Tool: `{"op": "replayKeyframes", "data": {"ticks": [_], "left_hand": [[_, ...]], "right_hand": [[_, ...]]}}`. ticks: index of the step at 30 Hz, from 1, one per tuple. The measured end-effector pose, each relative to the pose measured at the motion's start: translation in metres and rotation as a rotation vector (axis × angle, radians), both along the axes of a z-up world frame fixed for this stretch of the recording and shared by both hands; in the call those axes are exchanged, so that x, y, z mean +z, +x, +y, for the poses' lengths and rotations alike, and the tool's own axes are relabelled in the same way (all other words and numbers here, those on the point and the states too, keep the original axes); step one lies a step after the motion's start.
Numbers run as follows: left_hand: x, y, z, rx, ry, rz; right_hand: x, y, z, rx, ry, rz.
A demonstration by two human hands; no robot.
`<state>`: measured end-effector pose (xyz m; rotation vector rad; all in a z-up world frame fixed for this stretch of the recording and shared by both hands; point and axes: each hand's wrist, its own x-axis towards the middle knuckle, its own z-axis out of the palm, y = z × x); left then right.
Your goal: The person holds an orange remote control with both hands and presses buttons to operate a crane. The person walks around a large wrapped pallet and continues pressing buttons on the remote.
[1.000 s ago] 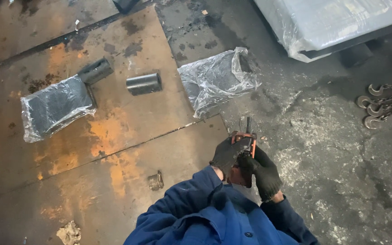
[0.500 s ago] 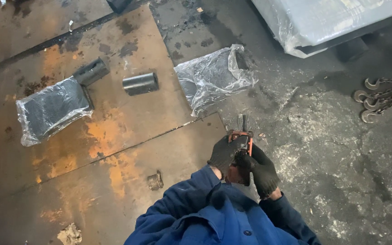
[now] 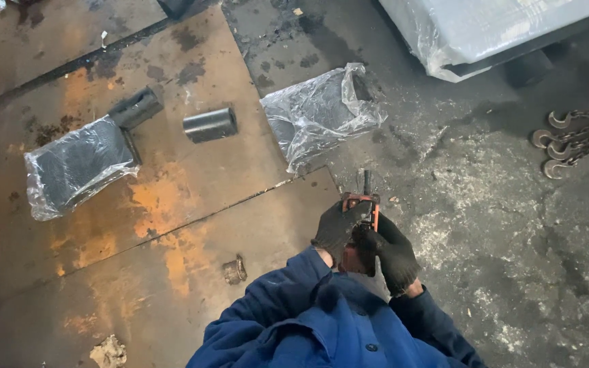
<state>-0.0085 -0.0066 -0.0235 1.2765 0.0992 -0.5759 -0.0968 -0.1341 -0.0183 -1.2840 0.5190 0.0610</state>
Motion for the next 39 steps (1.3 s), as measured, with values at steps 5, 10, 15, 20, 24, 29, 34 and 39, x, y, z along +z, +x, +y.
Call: {"op": "replayKeyframes", "data": {"ticks": [5, 10, 15, 20, 24, 29, 34, 39], "left_hand": [[0.0, -0.001, 0.001, -0.054, 0.092, -0.02], [-0.004, -0.002, -0.002, 0.039, -0.062, 0.107], [-0.018, 0.002, 0.003, -0.034, 0.134, -0.049], [-0.033, -0.002, 0.011, -0.247, 0.679, -1.122], [-0.01, -0.001, 0.013, -0.117, 0.188, -0.187], [-0.02, 0.003, 0.013, -0.186, 0.448, -0.34], [-0.015, 0.004, 0.011, -0.068, 0.227, -0.165], [-0.035, 0.006, 0.015, -0.005, 0.113, -0.004]], "right_hand": [[0.003, 0.0, 0.002, 0.013, -0.044, 0.0], [-0.011, 0.0, -0.004, 0.052, -0.124, -0.013], [0.003, 0.001, 0.002, 0.014, -0.067, 0.03], [-0.01, -0.002, 0.006, -0.021, -0.032, 0.024], [-0.025, 0.0, 0.007, 0.014, -0.119, -0.065], [-0.011, 0.001, 0.012, 0.013, -0.024, -0.083], [-0.006, 0.004, 0.014, 0.029, -0.077, -0.078], [-0.019, 0.004, 0.011, 0.056, -0.079, -0.122]]}}
